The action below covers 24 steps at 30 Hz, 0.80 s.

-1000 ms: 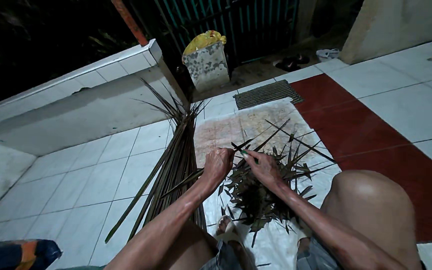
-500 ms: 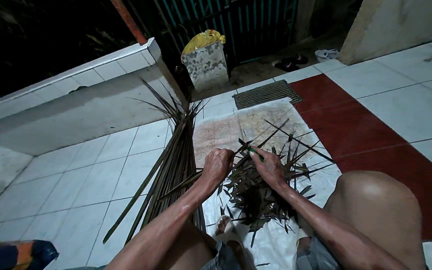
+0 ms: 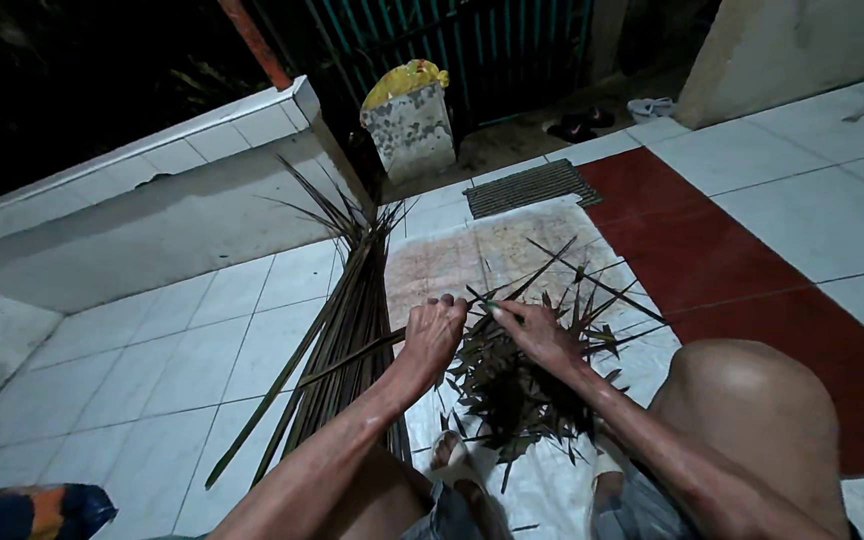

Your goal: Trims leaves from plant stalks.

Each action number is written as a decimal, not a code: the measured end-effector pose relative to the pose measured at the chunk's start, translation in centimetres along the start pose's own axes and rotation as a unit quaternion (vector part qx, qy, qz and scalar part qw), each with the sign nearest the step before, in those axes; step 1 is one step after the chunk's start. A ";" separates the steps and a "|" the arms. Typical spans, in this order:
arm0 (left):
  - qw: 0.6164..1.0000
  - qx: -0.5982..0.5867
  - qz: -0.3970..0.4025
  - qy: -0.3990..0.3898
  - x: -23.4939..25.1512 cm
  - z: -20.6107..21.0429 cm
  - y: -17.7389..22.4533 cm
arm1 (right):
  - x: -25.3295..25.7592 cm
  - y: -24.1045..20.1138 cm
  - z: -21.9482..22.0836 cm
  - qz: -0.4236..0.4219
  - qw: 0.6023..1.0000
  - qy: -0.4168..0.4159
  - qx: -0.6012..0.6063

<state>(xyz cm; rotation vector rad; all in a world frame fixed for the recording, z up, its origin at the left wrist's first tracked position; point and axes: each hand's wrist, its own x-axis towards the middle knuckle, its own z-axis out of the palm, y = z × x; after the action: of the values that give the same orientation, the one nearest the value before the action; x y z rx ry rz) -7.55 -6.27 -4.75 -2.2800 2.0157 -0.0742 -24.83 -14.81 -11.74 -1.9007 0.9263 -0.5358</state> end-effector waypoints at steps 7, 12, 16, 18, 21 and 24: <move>0.998 0.030 0.034 0.037 -0.4 0.4 0.2 | 0.2 -0.4 -0.1 0.034 0.999 -0.004 -0.030; 0.994 0.058 0.064 0.061 -0.5 0.6 0.6 | 0.2 -0.7 -0.5 0.059 0.997 0.001 -0.058; 0.990 0.077 0.082 0.090 -0.5 1.0 1.0 | 0.2 -0.9 -0.9 0.079 0.994 0.010 -0.069; 0.989 0.080 0.084 0.092 -0.6 1.0 1.0 | 0.4 -0.3 -1.0 0.093 0.994 0.014 -0.062; 0.990 0.078 0.087 0.075 -0.8 0.7 1.0 | 0.8 0.8 -1.6 0.123 0.990 0.032 -0.063; 0.989 0.082 0.088 0.089 -1.0 0.7 0.7 | 1.2 2.5 -2.3 0.147 0.983 0.086 -0.065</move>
<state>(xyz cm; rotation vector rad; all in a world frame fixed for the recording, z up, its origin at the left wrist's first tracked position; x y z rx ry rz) -8.32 -5.30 -5.44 -2.0526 2.1958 -0.4286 -26.60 -17.70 -12.82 -1.8084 1.3590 -0.4754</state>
